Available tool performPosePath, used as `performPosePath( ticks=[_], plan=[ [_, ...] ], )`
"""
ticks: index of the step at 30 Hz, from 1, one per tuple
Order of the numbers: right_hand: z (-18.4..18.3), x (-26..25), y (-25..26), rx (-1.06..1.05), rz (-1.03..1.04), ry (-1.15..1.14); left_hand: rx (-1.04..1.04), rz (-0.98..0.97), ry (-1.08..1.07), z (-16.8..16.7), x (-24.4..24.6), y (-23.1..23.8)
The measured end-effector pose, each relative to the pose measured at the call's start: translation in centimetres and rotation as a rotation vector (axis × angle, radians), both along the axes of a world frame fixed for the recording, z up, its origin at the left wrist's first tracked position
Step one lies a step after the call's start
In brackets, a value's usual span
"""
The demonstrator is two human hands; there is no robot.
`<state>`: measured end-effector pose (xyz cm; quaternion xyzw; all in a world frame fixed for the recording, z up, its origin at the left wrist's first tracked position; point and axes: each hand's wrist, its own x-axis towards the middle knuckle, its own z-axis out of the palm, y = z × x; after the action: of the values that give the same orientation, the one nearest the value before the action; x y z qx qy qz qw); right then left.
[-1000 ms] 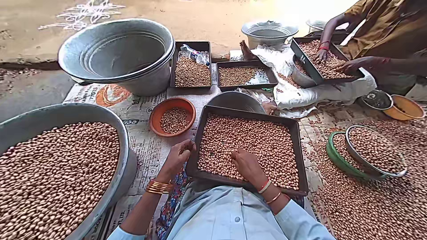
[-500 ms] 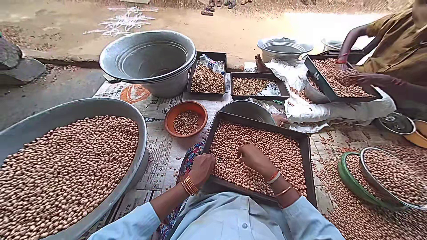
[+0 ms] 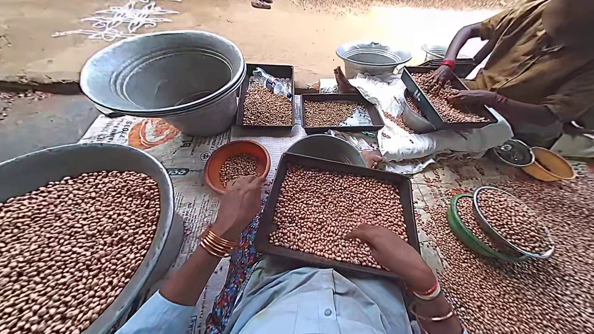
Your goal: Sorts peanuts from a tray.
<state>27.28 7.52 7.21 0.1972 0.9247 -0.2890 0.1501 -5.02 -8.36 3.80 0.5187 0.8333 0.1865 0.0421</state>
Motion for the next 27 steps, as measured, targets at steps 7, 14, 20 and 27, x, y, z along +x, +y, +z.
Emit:
performPosePath(
  ticks=[7, 14, 20, 27],
  plan=[
    [-2.4, 5.9, -2.3, -0.080, -0.111, -0.248, -0.583, -0.838, -0.369, -1.9, 11.6, 2.1],
    [-5.4, -4.6, -1.2, -0.011, 0.027, -0.214, -0.609, -0.510, -0.398, -3.6, 10.8, 4.2],
    [-5.4, -8.6, 3.6, 0.151, -0.262, 0.092, -0.359, -0.090, -0.239, -3.3, 6.8, 3.6],
    [-4.2, -0.3, 1.8, 0.145, -0.556, 0.268, -0.101, -0.432, -0.387, -5.4, 10.6, 2.7]
  ],
)
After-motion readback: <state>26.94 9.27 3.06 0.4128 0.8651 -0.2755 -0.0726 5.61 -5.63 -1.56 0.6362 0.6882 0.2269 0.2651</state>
